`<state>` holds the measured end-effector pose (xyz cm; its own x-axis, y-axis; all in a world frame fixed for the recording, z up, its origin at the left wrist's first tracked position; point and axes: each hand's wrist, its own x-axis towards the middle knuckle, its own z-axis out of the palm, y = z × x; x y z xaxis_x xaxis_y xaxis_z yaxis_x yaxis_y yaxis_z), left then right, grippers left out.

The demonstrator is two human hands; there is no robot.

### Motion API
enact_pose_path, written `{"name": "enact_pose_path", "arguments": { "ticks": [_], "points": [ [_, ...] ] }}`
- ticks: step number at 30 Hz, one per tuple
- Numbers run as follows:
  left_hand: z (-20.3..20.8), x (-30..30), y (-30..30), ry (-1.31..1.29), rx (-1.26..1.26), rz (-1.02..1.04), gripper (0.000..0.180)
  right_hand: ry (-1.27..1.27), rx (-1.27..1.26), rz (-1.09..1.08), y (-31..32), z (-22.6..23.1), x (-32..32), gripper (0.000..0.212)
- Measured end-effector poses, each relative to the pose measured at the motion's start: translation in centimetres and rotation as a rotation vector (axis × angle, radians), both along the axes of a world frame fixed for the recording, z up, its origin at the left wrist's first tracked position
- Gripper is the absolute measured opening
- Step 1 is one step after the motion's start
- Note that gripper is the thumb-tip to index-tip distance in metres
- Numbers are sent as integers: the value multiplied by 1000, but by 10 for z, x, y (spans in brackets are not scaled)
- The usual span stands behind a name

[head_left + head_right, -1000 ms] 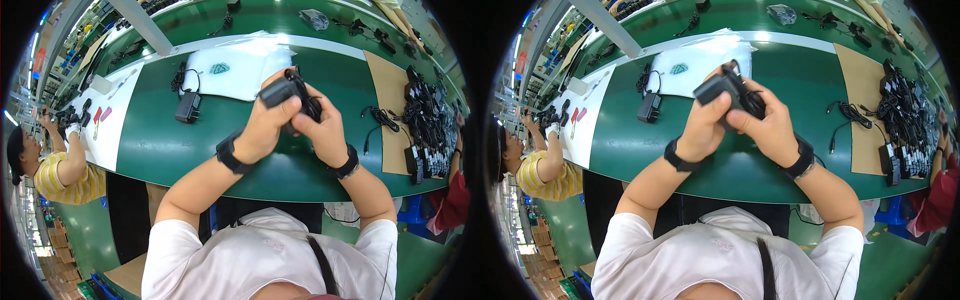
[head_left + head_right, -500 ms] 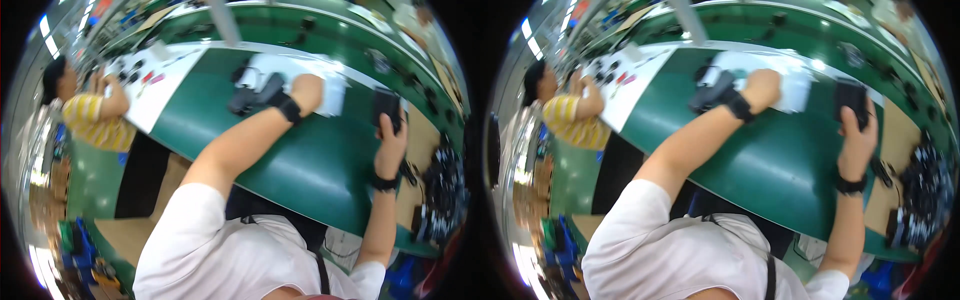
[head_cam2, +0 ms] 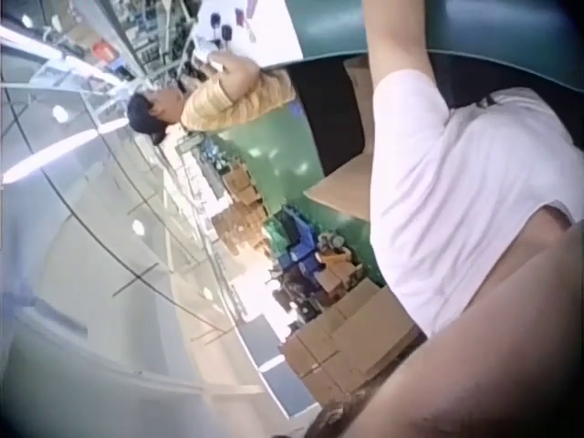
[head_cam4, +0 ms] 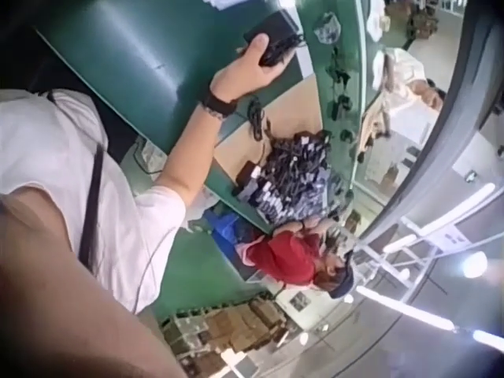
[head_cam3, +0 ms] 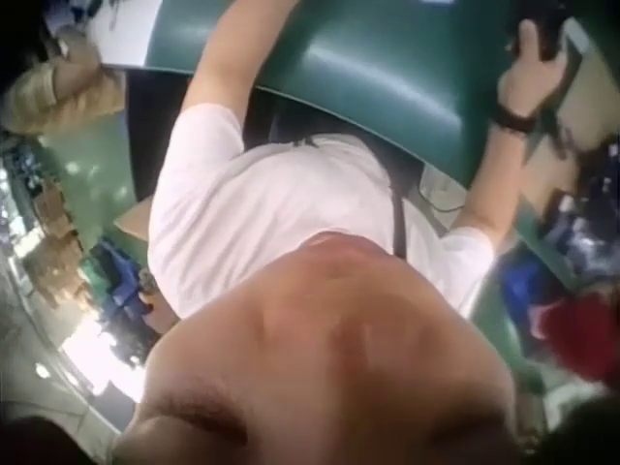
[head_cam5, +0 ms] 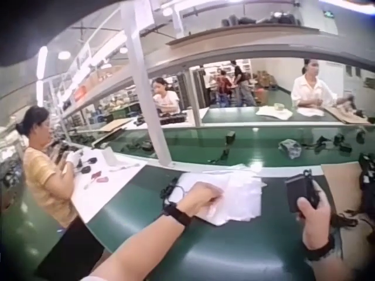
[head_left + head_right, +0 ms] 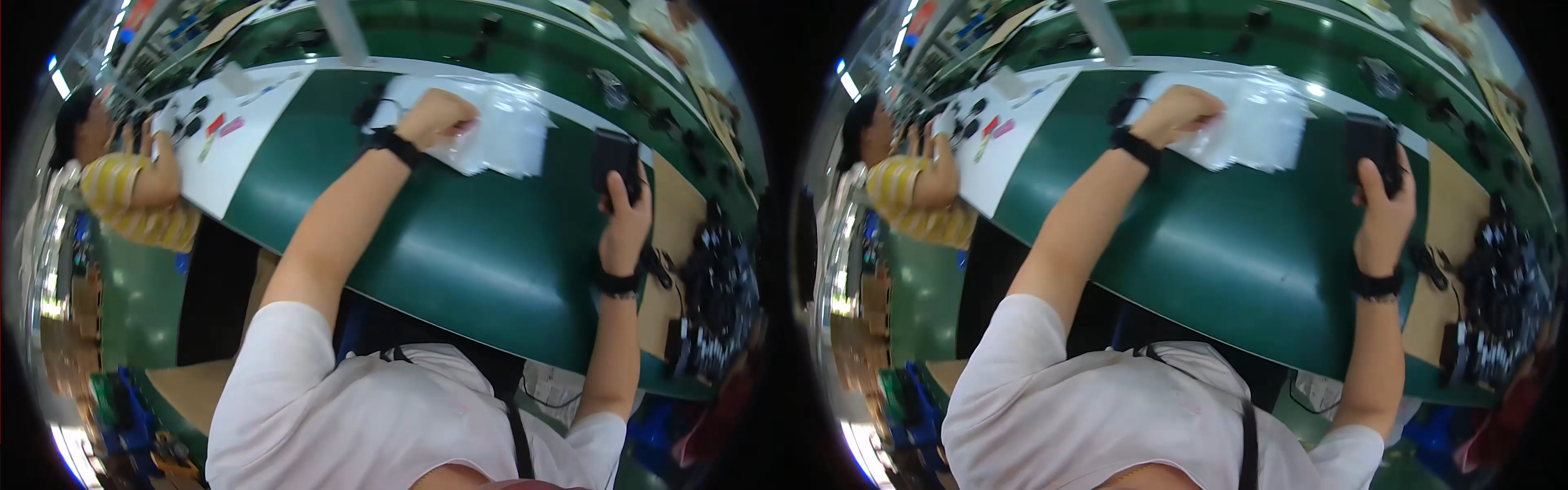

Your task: The person packages power adapters by hand, picking up an adapter and its cord, wrapping the cord around the adapter, and sliding them into a plastic bag. This process is repeated with several more units throughout the video.

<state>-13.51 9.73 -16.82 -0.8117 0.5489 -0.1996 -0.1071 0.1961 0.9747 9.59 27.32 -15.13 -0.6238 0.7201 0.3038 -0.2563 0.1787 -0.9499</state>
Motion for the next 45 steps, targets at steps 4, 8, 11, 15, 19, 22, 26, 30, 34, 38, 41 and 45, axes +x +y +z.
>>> {"name": "enact_pose_path", "arguments": {
  "ticks": [4, 8, 11, 15, 19, 22, 26, 30, 34, 38, 41, 45],
  "points": [
    [7, 4, -22, 279, -14, 110, 29, 48, -271, 206, -8, 2, -3, 43],
    [14, 60, -3, 576, -80, 23, 32, 166, -720, 562, -11, -2, -4, 31],
    [8, 102, -2, 525, -57, -87, 30, 251, -893, 720, -32, 4, -17, 33],
    [13, 118, -4, 389, 24, -85, 28, 86, -579, 464, -45, -1, -30, 34],
    [18, 93, -19, 188, 114, 92, 23, -2, -278, 318, -35, -12, -28, 42],
    [12, 90, -21, 305, 85, 76, 20, -58, -52, 299, -47, 5, -18, 46],
    [14, 97, -23, 264, 208, 82, 18, -199, 700, 170, -57, 17, -10, 48],
    [16, 101, -19, 226, 312, 83, 16, -295, 973, 261, -67, 17, -5, 51],
    [15, 102, -21, 292, 274, 76, 16, -385, 1082, 229, -73, 16, -6, 54],
    [19, 107, -22, 422, 234, 40, 14, -477, 1030, 262, -73, 18, -4, 53],
    [23, 118, -20, 359, 219, -146, 13, -451, 998, 203, -64, 8, -9, 51],
    [18, 127, -19, 451, 251, -136, 15, -298, -130, 321, -61, 20, -14, 44]
  ]
}}
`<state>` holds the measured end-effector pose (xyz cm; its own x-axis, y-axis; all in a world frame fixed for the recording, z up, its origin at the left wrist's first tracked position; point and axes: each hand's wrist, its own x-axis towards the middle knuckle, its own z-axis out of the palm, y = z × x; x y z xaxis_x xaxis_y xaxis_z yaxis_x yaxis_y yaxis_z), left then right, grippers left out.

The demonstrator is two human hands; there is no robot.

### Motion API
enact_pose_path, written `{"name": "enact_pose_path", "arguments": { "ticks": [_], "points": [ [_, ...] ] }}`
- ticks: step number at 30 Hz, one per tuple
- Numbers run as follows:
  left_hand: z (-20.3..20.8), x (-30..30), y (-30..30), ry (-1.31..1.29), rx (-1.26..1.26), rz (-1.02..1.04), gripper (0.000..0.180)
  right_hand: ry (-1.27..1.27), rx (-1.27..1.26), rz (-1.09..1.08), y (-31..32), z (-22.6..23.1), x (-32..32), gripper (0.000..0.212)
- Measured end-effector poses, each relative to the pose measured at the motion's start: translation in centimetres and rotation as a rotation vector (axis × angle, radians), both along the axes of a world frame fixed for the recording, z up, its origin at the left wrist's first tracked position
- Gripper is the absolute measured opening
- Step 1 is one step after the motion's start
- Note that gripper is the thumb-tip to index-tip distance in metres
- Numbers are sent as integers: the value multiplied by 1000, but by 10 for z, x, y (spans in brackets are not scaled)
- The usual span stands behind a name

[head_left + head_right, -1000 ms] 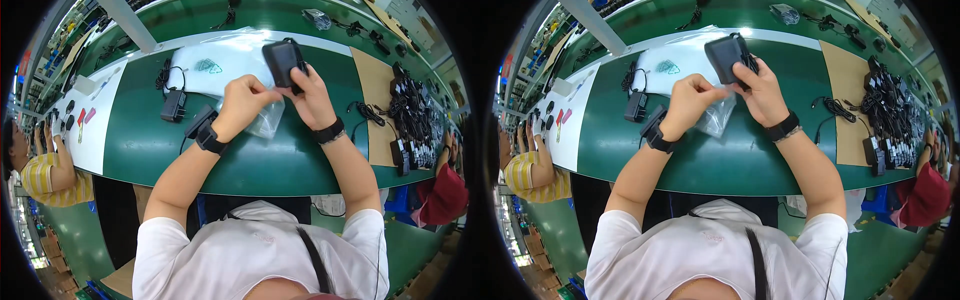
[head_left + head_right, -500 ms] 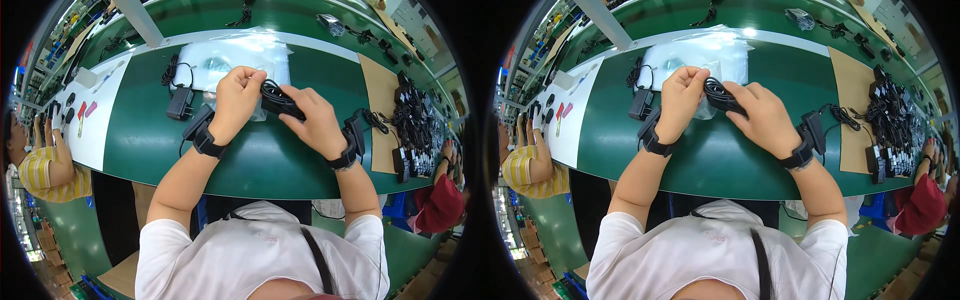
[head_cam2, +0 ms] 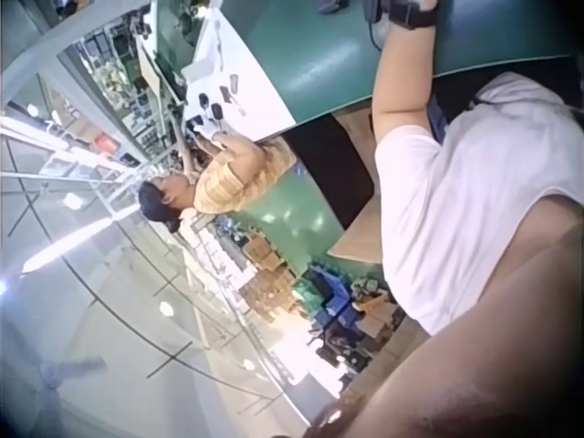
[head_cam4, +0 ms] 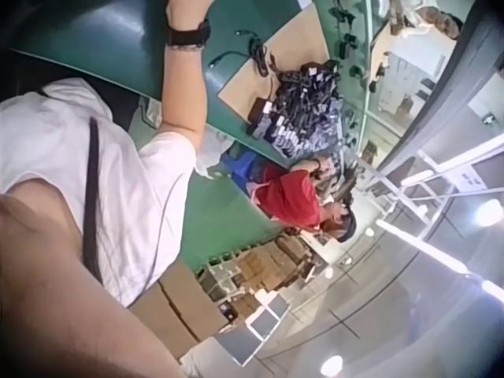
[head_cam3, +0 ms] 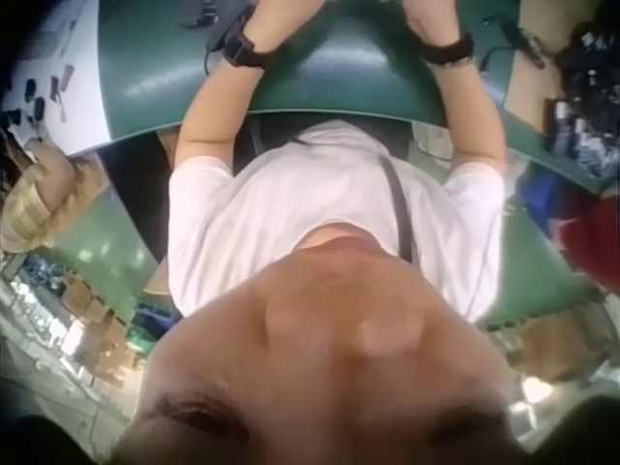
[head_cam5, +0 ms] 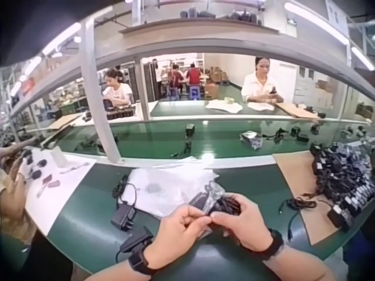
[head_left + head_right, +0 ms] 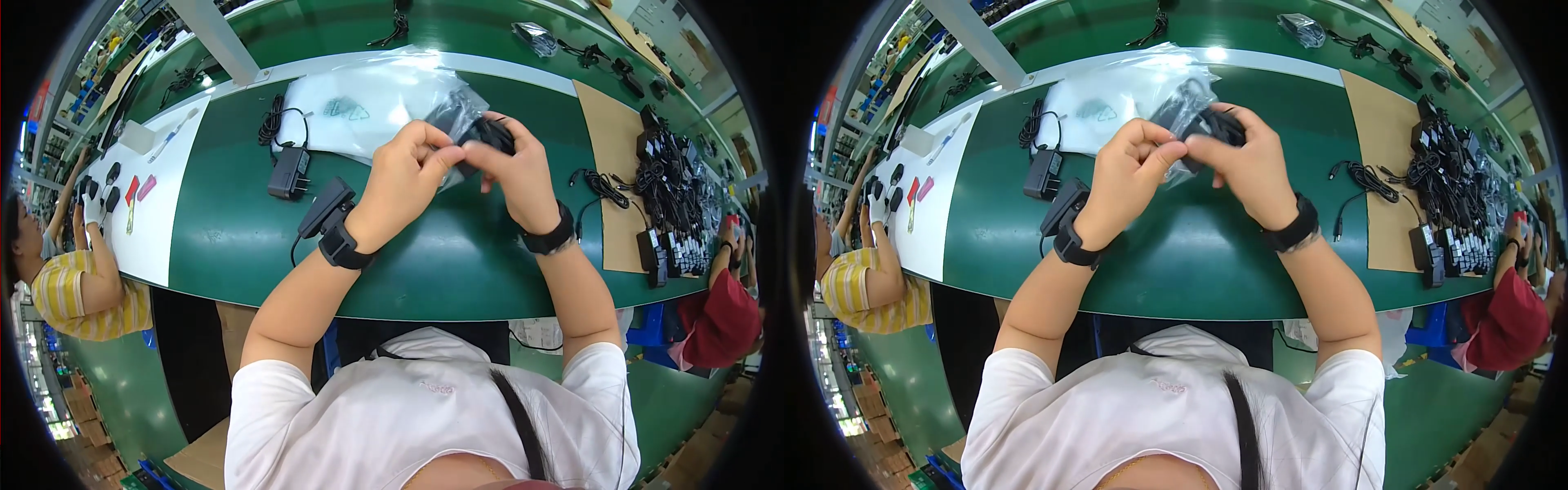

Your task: The person packages power adapters by hand, picking up an adapter and its cord, wrapping the cord around the adapter, and sliding them into a plastic bag. This process is repeated with several more units throughout the video.

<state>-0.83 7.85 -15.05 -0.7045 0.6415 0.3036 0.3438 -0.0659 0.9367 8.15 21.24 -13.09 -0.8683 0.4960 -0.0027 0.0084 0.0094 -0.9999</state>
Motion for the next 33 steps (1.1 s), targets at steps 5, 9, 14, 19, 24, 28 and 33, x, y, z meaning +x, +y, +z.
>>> {"name": "enact_pose_path", "arguments": {
  "ticks": [5, 9, 14, 19, 24, 28, 33],
  "points": [
    [5, 7, -3, 74, 73, -100, 10, 236, 164, -59, -10, -23, -7, 43],
    [0, 8, 1, 153, 156, -52, 11, 236, 928, 31, -16, -37, -8, 33],
    [-3, 18, 0, 434, 11, -50, 12, 125, 705, 96, -11, -39, -20, 31],
    [-6, 36, 7, 319, 147, -109, 11, 315, -52, -57, -12, -34, -38, 62],
    [8, 33, -2, 418, 70, -30, 20, 382, -51, -83, -22, -31, -42, 63],
    [34, -55, -16, 818, 24, 592, 63, 189, 60, 119, -13, -13, -24, 55],
    [-8, -44, -5, -694, 404, -209, 49, 233, 354, 73, -28, -30, -29, 55]
  ]
}}
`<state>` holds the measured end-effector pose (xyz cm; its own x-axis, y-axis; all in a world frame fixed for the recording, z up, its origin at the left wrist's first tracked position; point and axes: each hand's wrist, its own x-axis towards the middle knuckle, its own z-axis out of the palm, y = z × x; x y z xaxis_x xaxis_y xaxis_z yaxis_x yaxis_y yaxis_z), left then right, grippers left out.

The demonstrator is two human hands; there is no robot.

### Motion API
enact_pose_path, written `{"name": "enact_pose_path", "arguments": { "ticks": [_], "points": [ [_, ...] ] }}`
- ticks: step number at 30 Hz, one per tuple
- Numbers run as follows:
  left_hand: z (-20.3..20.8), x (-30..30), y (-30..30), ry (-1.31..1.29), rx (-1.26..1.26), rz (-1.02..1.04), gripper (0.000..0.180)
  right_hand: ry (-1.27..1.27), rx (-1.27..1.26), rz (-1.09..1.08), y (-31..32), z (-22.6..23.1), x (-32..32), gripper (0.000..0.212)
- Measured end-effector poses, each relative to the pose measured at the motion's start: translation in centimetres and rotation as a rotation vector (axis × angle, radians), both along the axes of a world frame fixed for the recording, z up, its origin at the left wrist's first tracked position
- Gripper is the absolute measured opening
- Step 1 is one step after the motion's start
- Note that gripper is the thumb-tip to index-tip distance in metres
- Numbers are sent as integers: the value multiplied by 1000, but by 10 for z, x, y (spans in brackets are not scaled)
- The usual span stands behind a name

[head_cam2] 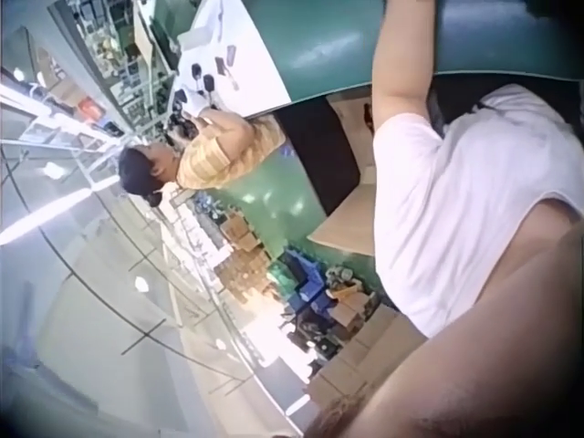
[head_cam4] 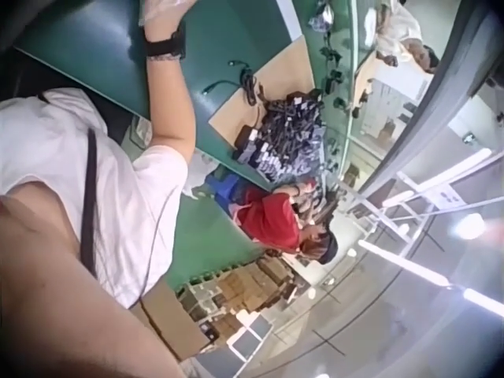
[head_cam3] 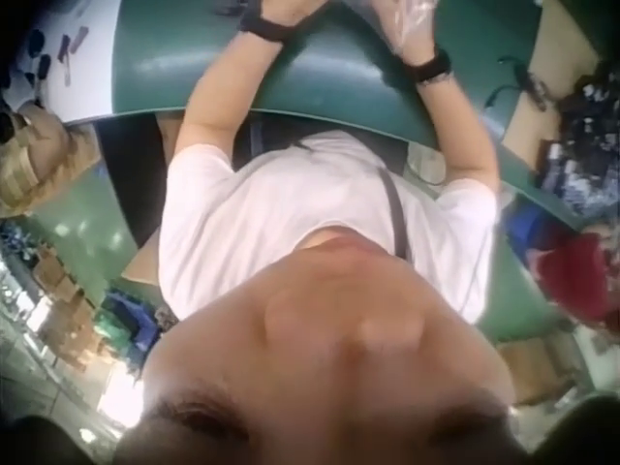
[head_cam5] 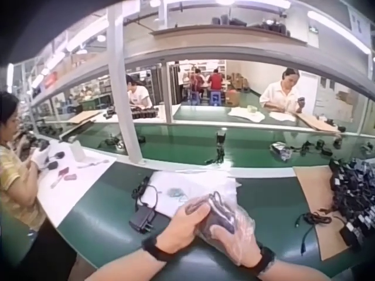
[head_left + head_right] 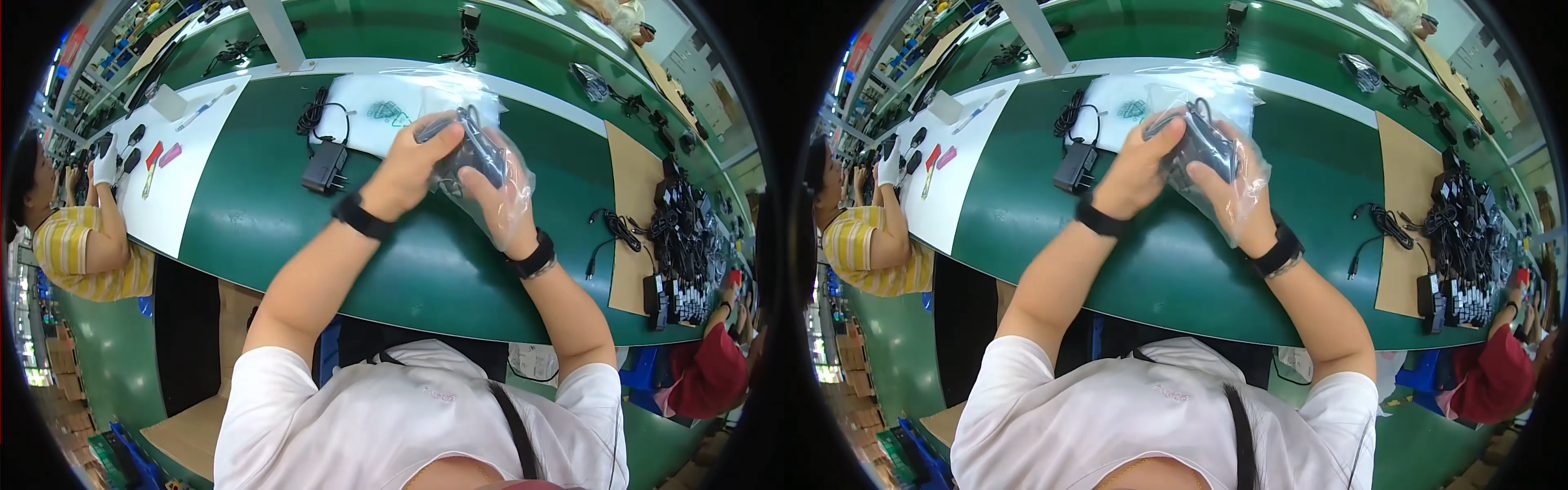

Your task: The person packages power adapters by hand, picking up an adapter and its cord, wrapping the cord around the adapter, and sliding them into a plastic bag. This process is repeated with several more units throughout the video.

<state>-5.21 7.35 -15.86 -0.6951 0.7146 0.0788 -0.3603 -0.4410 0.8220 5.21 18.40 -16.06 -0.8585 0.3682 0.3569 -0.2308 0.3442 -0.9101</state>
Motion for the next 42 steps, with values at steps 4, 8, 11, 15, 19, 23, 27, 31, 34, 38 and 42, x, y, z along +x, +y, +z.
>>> {"name": "enact_pose_path", "arguments": {
  "ticks": [4, 8, 11, 15, 19, 23, 27, 31, 34, 38, 42],
  "points": [
    [-12, 39, 20, 54, 21, 145, 38, 119, 77, -154, -11, 0, 3, 56],
    [-9, 41, 11, -97, 22, -15, 38, 96, 41, -50, -5, -4, 2, 54],
    [0, 39, 10, -218, 17, -99, 32, 130, 239, -31, 9, -12, 0, 56],
    [1, 31, 5, -247, -2, -238, 27, 170, 419, 35, 29, -22, -3, 59],
    [2, 22, 0, -252, -67, -256, 25, 129, 821, -40, 28, -2, 1, 58],
    [1, 16, -2, -315, 18, -182, 25, 67, 743, 127, 46, -1, 4, 55],
    [8, -4, -12, -268, 117, 27, 25, 41, -430, 107, 68, 2, 6, 58],
    [4, -1, -8, -269, 86, 49, 22, -42, -578, 350, 37, -5, 9, 70],
    [1, 6, -3, -294, 78, -28, 24, -13, -624, 232, 40, -11, 2, 37],
    [-3, 6, -3, -258, 103, -77, 27, 130, -531, -4, 66, 9, 8, 10],
    [-4, 7, -2, -309, 125, -69, 27, 273, -527, 77, 82, 9, 11, 51]
  ]
}}
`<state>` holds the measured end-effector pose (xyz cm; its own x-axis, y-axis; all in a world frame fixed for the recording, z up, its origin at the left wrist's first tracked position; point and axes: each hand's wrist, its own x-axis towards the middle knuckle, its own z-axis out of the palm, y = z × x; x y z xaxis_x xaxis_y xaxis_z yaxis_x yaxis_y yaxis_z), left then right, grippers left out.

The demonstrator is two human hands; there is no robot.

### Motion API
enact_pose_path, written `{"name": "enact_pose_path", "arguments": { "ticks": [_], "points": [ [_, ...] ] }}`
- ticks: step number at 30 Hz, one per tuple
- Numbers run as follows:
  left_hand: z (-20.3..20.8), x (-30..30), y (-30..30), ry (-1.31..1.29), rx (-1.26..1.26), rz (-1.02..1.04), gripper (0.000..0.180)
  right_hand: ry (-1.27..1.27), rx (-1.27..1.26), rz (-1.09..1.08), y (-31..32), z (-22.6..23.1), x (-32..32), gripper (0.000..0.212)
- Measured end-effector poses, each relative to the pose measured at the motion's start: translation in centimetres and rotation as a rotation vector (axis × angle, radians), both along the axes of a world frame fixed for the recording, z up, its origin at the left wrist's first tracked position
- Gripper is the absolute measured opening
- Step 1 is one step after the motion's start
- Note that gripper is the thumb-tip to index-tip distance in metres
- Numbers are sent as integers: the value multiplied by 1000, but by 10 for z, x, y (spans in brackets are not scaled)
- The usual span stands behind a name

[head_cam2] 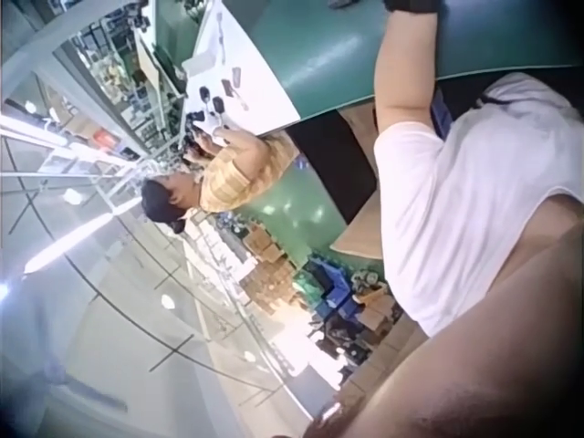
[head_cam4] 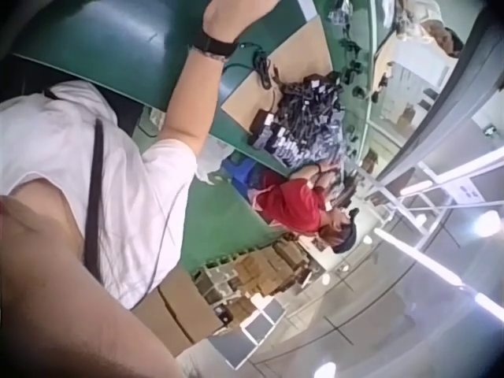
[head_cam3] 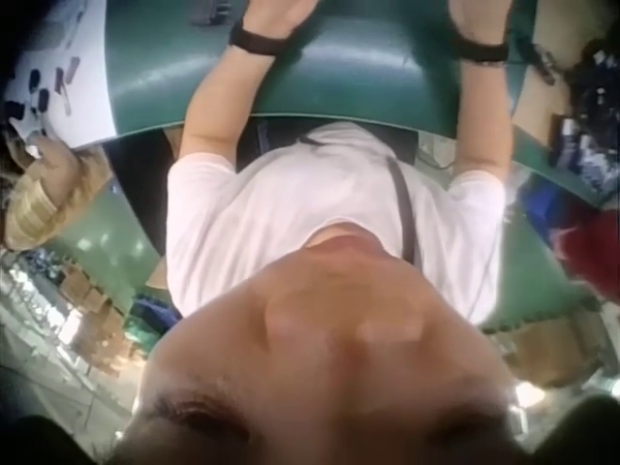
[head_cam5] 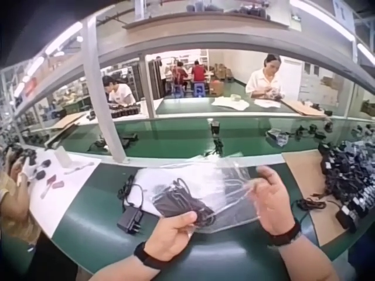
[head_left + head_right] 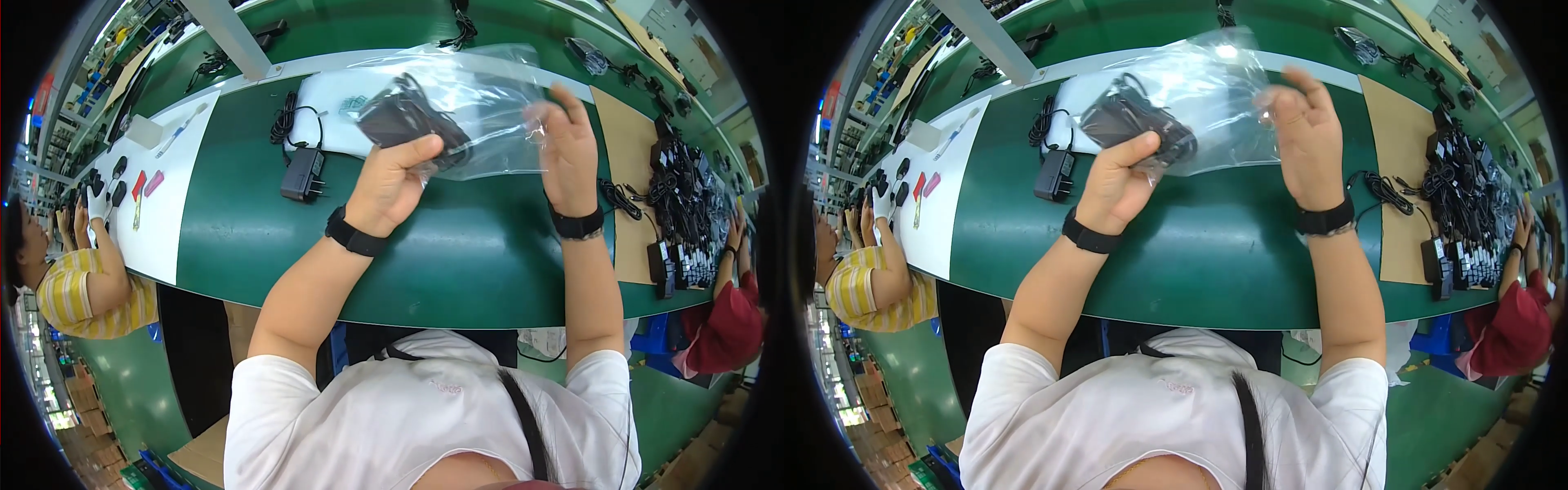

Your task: The person packages power adapters by hand, picking up an adapter and its cord, wrapping the cord around the adapter, and sliding them into a plastic bag. This process is repeated with several more units throughout the video.

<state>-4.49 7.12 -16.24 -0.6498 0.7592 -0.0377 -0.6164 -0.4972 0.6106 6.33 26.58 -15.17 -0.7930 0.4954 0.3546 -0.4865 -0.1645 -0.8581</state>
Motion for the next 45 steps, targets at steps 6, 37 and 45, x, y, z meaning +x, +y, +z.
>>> {"name": "enact_pose_path", "arguments": {
  "ticks": [6, 37, 45],
  "points": [
    [5, 13, 6, 65, 92, 70, 38, -113, 1, 505, -57, -20, -5, 92],
    [6, 7, 2, 1210, -555, 343, 37, -355, 64, 45, -59, -22, -3, 35],
    [17, -3, -21, 746, -475, 410, 25, -280, 98, 226, -75, -1, -7, 41]
  ]
}}
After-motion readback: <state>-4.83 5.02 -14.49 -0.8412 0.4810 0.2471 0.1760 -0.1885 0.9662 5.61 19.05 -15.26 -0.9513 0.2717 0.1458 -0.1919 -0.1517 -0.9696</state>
